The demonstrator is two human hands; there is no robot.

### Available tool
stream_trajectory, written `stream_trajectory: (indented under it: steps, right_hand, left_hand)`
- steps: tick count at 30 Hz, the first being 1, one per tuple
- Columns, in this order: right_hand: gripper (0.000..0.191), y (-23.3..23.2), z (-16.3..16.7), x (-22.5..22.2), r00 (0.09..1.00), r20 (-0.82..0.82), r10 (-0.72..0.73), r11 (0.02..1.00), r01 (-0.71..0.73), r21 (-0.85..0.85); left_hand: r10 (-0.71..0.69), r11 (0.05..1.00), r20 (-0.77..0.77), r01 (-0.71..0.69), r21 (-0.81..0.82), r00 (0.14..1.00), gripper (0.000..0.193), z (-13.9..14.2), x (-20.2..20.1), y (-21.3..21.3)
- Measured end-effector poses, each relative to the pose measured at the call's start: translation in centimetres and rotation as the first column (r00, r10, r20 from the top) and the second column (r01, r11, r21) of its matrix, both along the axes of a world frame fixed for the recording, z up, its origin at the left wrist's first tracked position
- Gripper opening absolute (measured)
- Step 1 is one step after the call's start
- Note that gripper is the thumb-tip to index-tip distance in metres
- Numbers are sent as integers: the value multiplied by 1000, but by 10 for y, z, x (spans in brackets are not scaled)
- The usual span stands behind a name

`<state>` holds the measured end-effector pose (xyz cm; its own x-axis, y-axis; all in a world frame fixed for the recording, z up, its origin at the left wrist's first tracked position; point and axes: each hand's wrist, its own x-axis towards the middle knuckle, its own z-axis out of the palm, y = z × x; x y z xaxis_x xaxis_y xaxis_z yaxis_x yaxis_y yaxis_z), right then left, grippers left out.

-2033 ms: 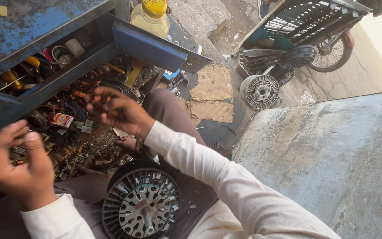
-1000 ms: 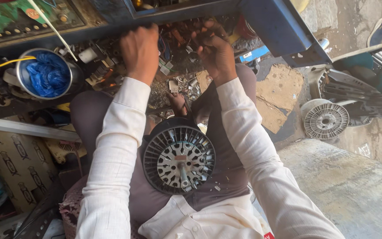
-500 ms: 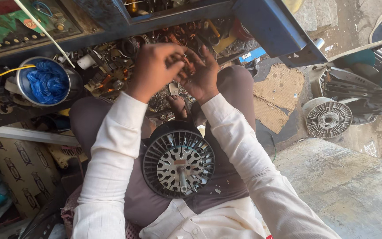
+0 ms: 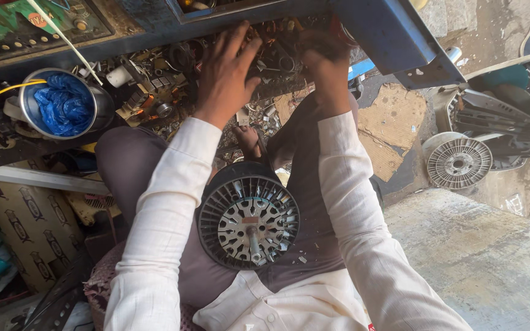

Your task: The person sits on the floor with a fan motor across their lap and works on its rotor assembly. They fit a blue ring component onto the motor shaft, pick small parts from the cluttered workbench, and use a screwdriver to tighten and adjust parts of the rotor while turning the motor over.

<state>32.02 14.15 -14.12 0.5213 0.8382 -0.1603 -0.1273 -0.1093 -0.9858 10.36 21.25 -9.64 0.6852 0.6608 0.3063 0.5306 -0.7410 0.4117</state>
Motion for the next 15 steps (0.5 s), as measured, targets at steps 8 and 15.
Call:
stream_trajectory:
  steps: [8,15]
  right_hand:
    - [42,18,-8,-15,461,887,26,962,-252,103]
    - [46,30,-4,-17,579,803,145,973,-231,-10]
  left_hand:
    - [33,999,-125,-29,35,992,85,-9,14,1]
    - [16,999,-87,-12,45,996,83,-11,16,11]
